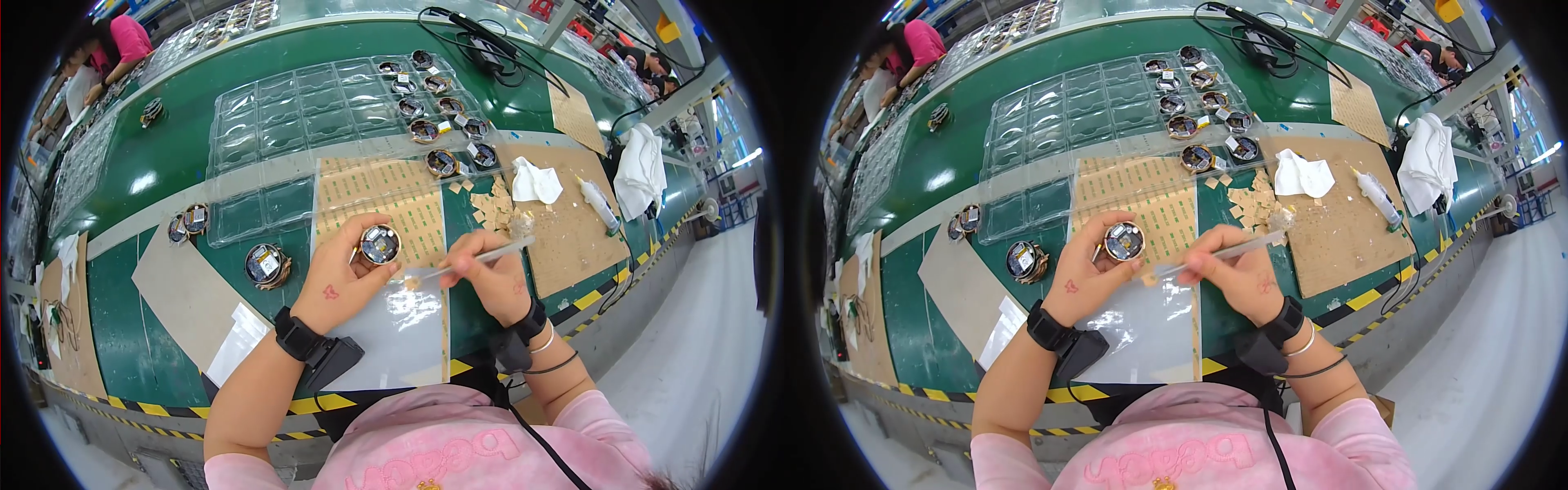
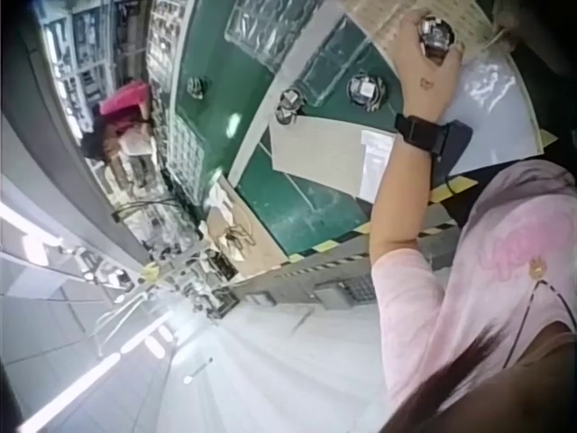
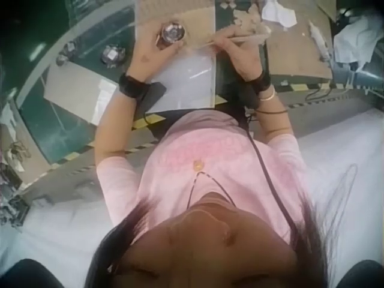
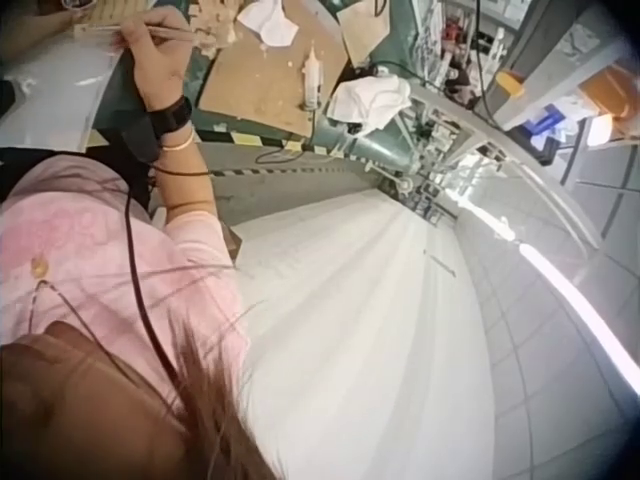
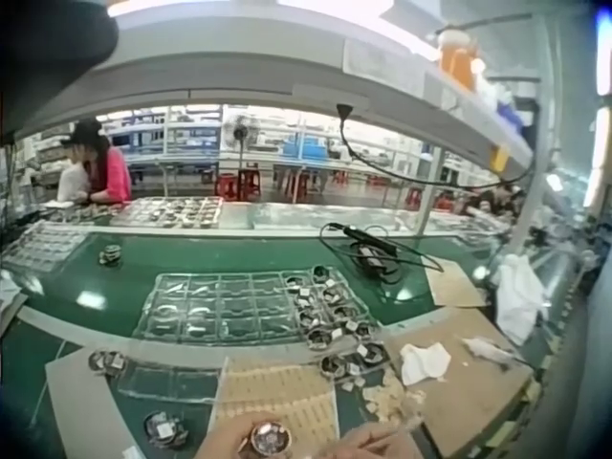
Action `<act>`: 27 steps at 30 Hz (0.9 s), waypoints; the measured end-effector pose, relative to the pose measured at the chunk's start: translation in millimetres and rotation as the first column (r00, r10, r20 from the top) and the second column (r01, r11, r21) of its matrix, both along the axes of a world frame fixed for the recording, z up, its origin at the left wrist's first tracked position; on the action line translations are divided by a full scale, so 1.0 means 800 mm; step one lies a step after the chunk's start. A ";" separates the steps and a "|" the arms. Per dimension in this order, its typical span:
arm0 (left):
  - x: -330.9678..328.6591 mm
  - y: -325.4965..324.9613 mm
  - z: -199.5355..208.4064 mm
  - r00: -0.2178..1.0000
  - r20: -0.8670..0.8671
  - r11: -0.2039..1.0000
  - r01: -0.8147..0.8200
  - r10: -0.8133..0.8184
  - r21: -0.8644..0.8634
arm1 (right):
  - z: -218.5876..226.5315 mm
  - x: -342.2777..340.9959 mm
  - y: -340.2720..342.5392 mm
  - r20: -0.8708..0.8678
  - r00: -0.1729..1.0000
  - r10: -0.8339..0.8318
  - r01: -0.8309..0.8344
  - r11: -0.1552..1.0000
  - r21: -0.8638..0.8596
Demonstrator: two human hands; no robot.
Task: The person peels a small adhesive square from a sheet using tweezers, places it onto the internal components of a watch, and presses it down. They then pick up a battery, position it over the adhesive, and press it into the watch casing.
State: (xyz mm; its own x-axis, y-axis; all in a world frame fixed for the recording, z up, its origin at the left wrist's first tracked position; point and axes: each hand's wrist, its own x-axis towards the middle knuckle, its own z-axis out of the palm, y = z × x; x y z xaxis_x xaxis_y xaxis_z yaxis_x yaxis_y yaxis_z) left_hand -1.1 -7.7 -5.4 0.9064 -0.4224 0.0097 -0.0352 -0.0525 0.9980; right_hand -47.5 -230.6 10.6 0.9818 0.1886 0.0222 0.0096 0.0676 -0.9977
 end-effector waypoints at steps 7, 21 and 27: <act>0.001 0.006 0.008 0.994 0.043 0.994 0.093 -0.096 0.062 | 0.024 0.021 0.016 -0.082 0.985 -0.153 0.147 0.987 -0.064; 0.000 0.002 0.005 0.992 0.069 0.993 0.097 -0.101 0.063 | 0.005 0.025 0.027 -0.092 0.983 -0.158 0.154 0.987 -0.044; 0.001 0.003 0.009 0.989 0.036 0.981 0.137 -0.143 0.136 | -0.005 0.025 0.019 0.193 0.981 -0.034 0.106 0.921 -0.376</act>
State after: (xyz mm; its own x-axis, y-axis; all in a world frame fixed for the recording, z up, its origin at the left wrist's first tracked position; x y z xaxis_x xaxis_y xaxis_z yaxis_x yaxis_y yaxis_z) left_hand -0.1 -4.9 2.1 0.8383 -0.5450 -0.0154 -0.0964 -0.1760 0.9797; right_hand -27.3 -215.3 6.8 0.9791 0.1487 0.1388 0.1811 -0.3262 -0.9278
